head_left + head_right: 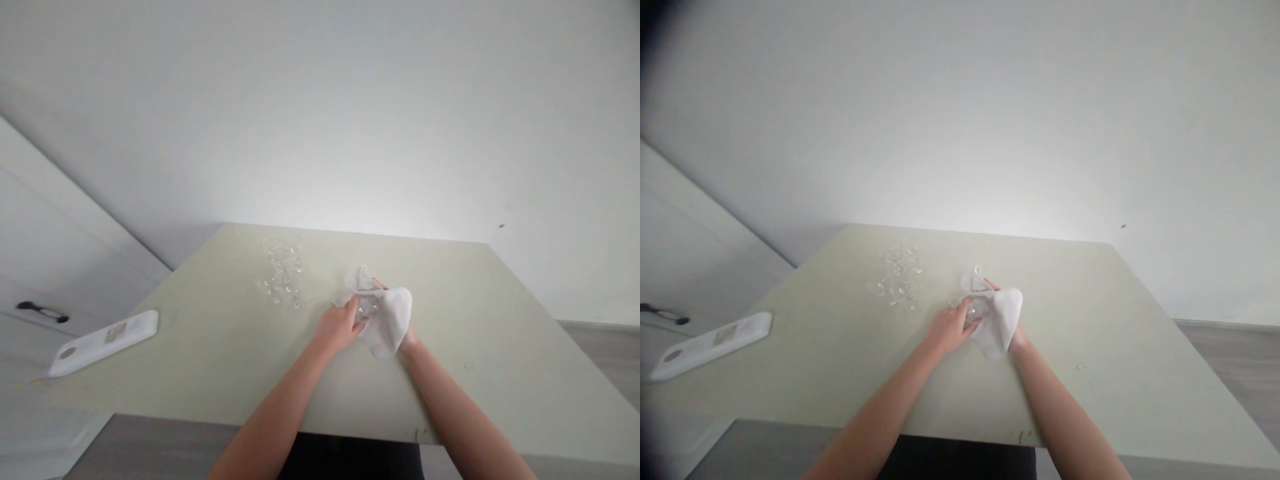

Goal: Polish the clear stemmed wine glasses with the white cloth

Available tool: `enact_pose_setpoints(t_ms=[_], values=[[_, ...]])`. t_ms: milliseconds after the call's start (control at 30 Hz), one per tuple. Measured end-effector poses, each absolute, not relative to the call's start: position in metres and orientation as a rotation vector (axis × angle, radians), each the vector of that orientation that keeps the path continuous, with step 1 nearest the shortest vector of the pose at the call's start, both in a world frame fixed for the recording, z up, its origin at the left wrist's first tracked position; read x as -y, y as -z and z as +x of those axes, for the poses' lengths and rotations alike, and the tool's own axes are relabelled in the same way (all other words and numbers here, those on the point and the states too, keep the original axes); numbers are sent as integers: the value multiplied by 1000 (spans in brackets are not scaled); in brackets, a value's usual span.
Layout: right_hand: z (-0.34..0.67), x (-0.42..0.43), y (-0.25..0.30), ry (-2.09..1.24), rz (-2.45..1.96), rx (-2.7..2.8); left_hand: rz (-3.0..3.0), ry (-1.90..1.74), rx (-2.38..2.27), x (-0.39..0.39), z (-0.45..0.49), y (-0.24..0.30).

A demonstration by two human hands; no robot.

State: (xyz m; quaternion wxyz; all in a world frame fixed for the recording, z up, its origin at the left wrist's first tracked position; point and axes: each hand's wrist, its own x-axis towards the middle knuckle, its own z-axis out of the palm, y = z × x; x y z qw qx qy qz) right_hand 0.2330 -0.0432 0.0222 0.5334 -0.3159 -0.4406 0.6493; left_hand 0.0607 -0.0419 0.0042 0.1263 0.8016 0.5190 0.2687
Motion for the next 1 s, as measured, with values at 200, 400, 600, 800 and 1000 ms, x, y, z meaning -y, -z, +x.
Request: enact_pose_setpoints(t_ms=[200,400,600,800,1000], values=[[227,33,-1,-1224,-970,1334,2521,-932,-1362,42,46,-5],[227,26,12,-1375,-1065,987,2376,-1265,-1131,47,33,-10],[236,35,-4,-1303,-1015,1266,1528,-1230,-1202,32,41,5],[230,35,-6,-1330,-1115,1108,1705,-1405,-1007,36,43,3],[234,35,-9,-1341,-1055,1212,1413,-1281,-1056,34,46,5]])
